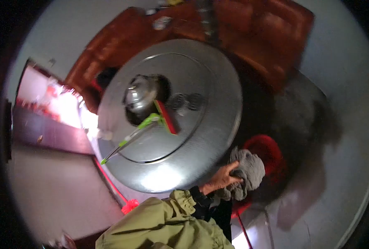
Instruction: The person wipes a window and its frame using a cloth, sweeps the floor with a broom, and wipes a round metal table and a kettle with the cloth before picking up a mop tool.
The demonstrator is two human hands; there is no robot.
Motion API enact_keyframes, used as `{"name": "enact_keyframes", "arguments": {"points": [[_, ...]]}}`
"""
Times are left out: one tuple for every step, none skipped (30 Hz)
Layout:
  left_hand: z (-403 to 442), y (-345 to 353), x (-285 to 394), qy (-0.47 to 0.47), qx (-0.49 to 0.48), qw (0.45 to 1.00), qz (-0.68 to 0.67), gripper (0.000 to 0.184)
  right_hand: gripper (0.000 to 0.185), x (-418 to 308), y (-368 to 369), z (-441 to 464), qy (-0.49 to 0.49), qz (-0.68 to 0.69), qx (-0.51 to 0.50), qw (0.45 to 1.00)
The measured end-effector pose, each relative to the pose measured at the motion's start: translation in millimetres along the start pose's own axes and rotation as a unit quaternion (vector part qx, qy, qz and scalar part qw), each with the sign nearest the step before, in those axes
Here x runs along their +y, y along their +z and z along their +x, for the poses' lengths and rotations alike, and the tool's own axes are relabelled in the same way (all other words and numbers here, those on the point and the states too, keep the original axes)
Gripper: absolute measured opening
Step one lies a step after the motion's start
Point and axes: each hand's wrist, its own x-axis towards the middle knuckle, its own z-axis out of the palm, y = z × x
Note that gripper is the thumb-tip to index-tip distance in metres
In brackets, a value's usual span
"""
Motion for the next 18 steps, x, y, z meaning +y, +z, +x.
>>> {"name": "enact_keyframes", "arguments": {"points": [[0.0,11.1,5.7,-0.009,-0.004,1.0,0.0,0.067,0.039,-13.4,20.8,-15.9,0.008,-0.032,0.001,0.999],[-0.2,8.9,10.2,-0.03,-0.04,0.999,-0.016,0.066,0.041,-24.0,44.6,-35.0,0.019,-0.065,0.006,0.998],[-4.3,24.6,-2.6,-0.03,-0.052,0.998,-0.019,0.069,0.043,-31.5,55.4,-48.8,0.024,-0.089,0.01,0.996],[-1.8,36.3,-16.5,-0.027,-0.053,0.998,-0.015,0.072,0.046,-42.3,69.0,-52.2,0.023,-0.114,0.005,0.993],[-1.0,35.7,-17.4,0.006,-0.083,0.996,0.025,0.071,0.044,-50.2,81.4,-49.7,0.005,-0.151,-0.002,0.989],[-2.7,38.0,-21.0,-0.002,-0.086,0.996,0.022,0.071,0.043,-52.7,88.9,-46.9,-0.01,-0.193,-0.012,0.981],[-4.0,40.6,-23.0,0.012,-0.1,0.994,0.033,0.071,0.04,-56.0,94.6,-36.9,-0.031,-0.183,-0.031,0.982],[-5.3,43.0,-23.8,0.028,-0.116,0.992,0.044,0.071,0.037,-58.7,99.3,-28.6,-0.053,-0.171,-0.05,0.983],[-5.5,54.3,-27.1,0.025,-0.12,0.991,0.047,0.071,0.037,-78.8,117.7,-53.1,-0.132,-0.196,-0.07,0.969],[-8.2,62.6,-38.2,0.072,-0.109,0.987,0.096,0.07,0.036,-100.1,144.3,-83.3,-0.211,-0.221,-0.086,0.948],[-10.3,69.9,-45.0,0.118,-0.097,0.978,0.142,0.07,0.039,-111.2,151.8,-82.0,-0.19,-0.194,-0.097,0.958],[-11.7,76.1,-45.7,0.117,-0.098,0.978,0.141,0.07,0.043,-128.8,166.5,-89.6,-0.194,-0.225,-0.095,0.95],[-11.8,78.0,-47.7,0.105,-0.096,0.98,0.137,0.065,0.043,-143.8,177.8,-87.9,-0.198,-0.244,-0.108,0.943],[-13.0,79.6,-48.9,0.091,-0.095,0.982,0.134,0.06,0.044,-155.8,188.9,-86.8,-0.2,-0.263,-0.121,0.936],[-12.3,81.0,-41.7,-0.02,-0.095,0.995,0.029,0.059,0.046,-168.9,204.2,-91.0,-0.208,-0.261,-0.158,0.929],[-14.0,88.0,-44.4,-0.031,-0.104,0.994,0.024,0.059,0.048,-181.0,214.7,-99.3,-0.211,-0.256,-0.191,0.924],[-15.0,93.8,-52.7,0.017,-0.087,0.994,0.064,0.061,0.052,-191.7,228.8,-110.0,-0.217,-0.251,-0.236,0.913],[-14.7,100.9,-56.7,0.07,-0.071,0.99,0.101,0.063,0.055,-202.5,242.1,-119.0,-0.228,-0.244,-0.278,0.901]]}}
